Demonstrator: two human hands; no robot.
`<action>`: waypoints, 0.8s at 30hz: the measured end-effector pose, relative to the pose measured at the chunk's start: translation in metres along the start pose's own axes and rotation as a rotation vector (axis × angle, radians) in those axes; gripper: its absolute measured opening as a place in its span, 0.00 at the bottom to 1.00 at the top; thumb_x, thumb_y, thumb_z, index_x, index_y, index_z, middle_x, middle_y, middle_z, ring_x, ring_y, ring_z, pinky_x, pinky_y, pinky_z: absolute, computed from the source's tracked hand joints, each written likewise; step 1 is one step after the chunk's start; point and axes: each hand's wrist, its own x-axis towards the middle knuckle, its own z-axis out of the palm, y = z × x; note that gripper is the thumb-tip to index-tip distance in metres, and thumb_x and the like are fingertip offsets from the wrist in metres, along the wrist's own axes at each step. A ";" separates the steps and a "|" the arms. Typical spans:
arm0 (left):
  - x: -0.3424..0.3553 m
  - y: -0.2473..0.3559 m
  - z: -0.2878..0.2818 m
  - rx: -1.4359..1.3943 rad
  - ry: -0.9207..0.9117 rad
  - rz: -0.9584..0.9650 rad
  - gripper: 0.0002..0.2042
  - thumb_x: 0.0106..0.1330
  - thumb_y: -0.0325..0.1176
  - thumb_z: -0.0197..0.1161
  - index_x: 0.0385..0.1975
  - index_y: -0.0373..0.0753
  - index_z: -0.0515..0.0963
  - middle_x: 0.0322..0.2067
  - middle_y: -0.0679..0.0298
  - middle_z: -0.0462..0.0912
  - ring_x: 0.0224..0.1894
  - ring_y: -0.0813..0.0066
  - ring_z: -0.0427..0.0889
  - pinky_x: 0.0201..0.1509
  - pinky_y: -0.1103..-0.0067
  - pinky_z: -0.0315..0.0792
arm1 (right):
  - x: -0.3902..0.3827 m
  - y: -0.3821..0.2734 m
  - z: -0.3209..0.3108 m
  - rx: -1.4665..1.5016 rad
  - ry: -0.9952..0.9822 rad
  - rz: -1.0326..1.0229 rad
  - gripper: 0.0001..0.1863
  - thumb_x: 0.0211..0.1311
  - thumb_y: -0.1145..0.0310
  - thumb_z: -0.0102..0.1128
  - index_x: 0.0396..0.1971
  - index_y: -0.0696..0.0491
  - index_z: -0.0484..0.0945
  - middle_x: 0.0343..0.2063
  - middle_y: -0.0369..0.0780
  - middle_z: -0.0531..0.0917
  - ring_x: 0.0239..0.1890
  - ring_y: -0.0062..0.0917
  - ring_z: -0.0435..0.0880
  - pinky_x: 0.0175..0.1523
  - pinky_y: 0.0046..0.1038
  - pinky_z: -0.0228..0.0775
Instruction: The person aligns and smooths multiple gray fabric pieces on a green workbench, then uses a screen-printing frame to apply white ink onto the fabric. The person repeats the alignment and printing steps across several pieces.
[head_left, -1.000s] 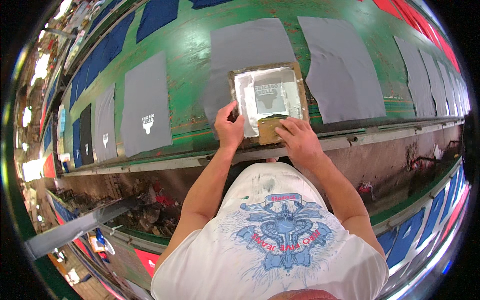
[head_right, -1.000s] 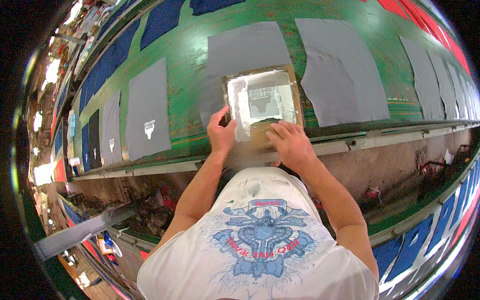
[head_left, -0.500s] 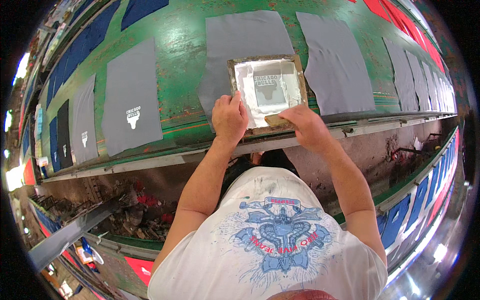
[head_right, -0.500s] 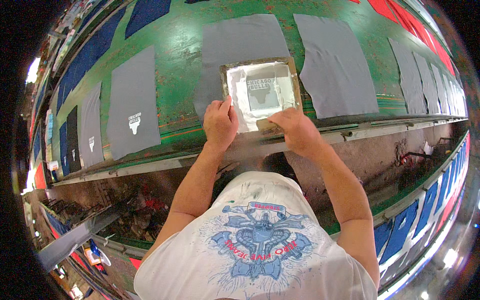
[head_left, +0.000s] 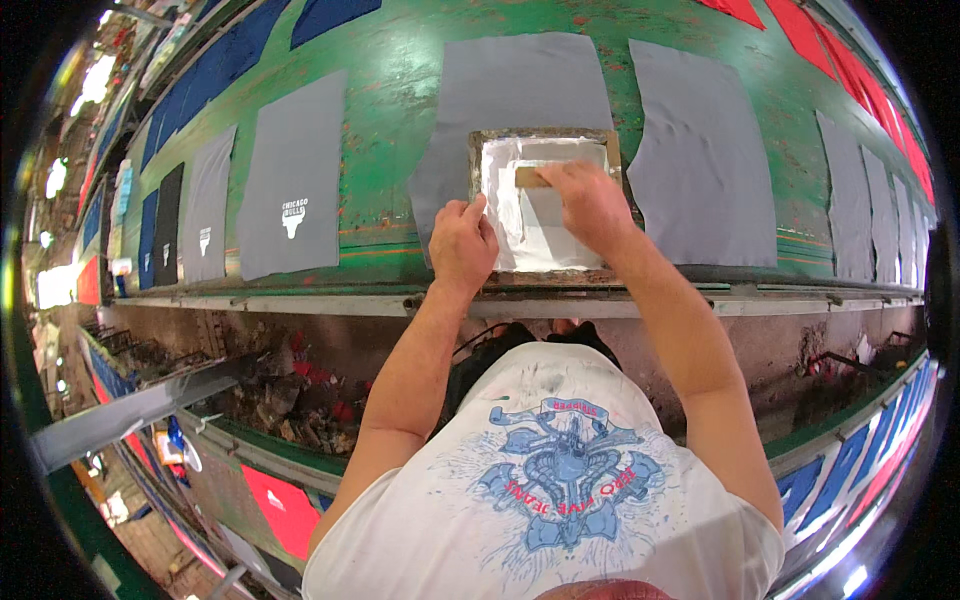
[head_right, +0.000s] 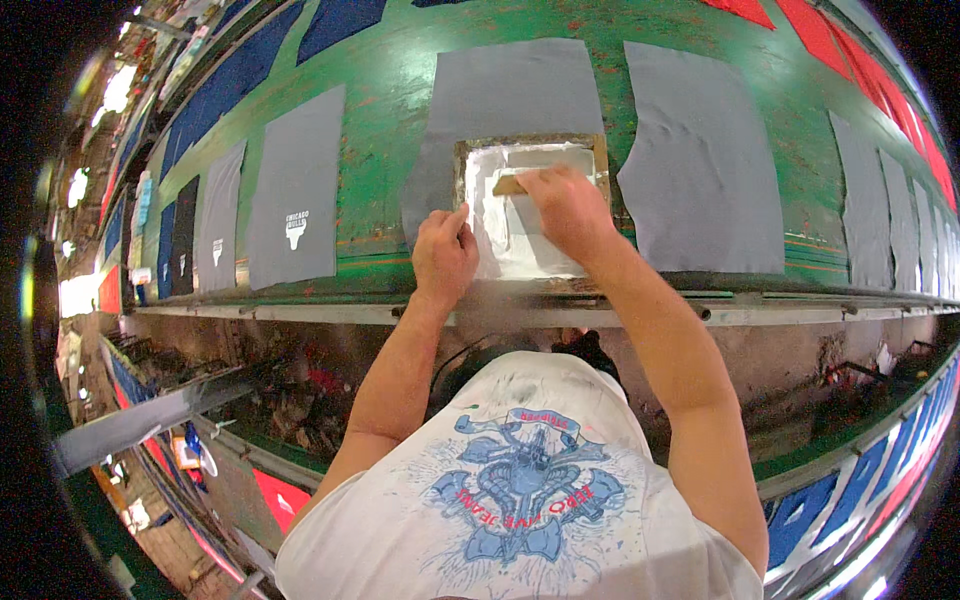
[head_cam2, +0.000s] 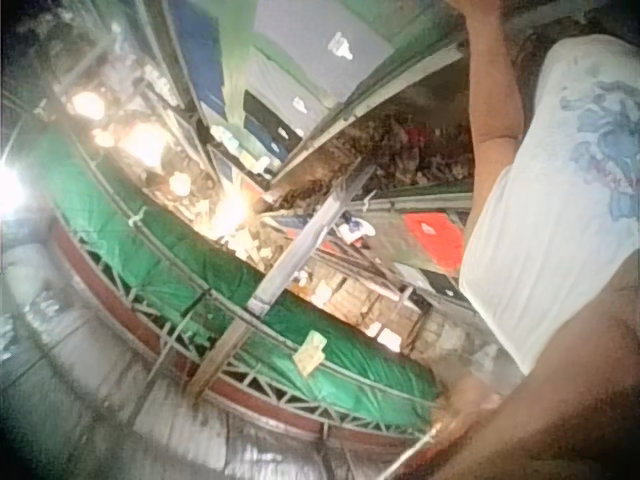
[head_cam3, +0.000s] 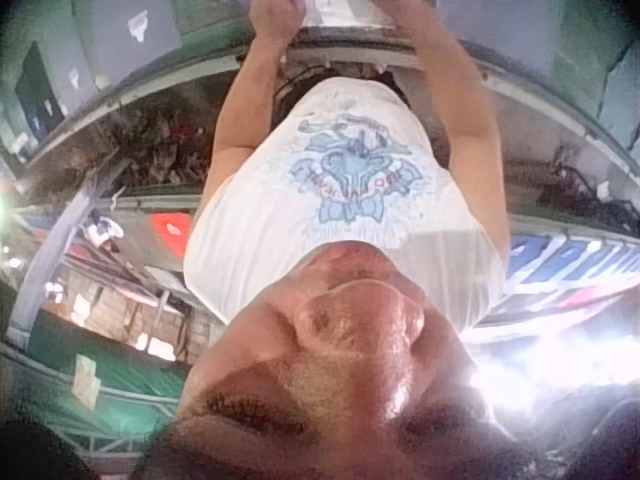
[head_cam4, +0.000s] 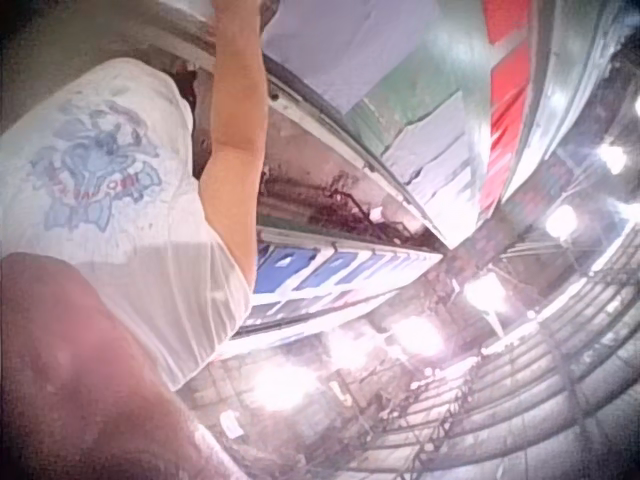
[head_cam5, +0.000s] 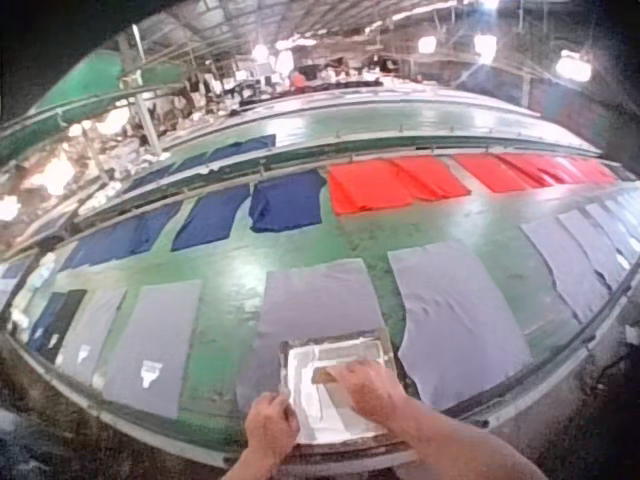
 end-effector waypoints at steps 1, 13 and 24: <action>-0.001 0.002 0.000 0.005 0.010 -0.009 0.16 0.66 0.26 0.68 0.54 0.38 0.88 0.42 0.52 0.84 0.47 0.46 0.84 0.51 0.57 0.80 | 0.008 0.004 -0.003 0.018 -0.010 -0.001 0.26 0.59 0.81 0.64 0.60 0.52 0.86 0.52 0.46 0.90 0.57 0.46 0.88 0.63 0.44 0.82; -0.001 0.012 0.015 0.031 0.092 -0.097 0.13 0.67 0.22 0.68 0.50 0.38 0.89 0.43 0.51 0.89 0.46 0.46 0.87 0.52 0.59 0.81 | 0.000 0.025 -0.001 0.053 -0.054 -0.270 0.23 0.59 0.76 0.66 0.56 0.50 0.87 0.47 0.44 0.90 0.51 0.41 0.89 0.59 0.43 0.80; 0.000 0.013 0.016 0.012 0.027 -0.134 0.13 0.68 0.24 0.68 0.51 0.38 0.89 0.44 0.54 0.89 0.49 0.49 0.86 0.54 0.60 0.80 | -0.077 -0.016 -0.009 0.076 -0.171 -0.288 0.23 0.61 0.72 0.66 0.58 0.55 0.86 0.51 0.46 0.87 0.52 0.42 0.87 0.60 0.43 0.78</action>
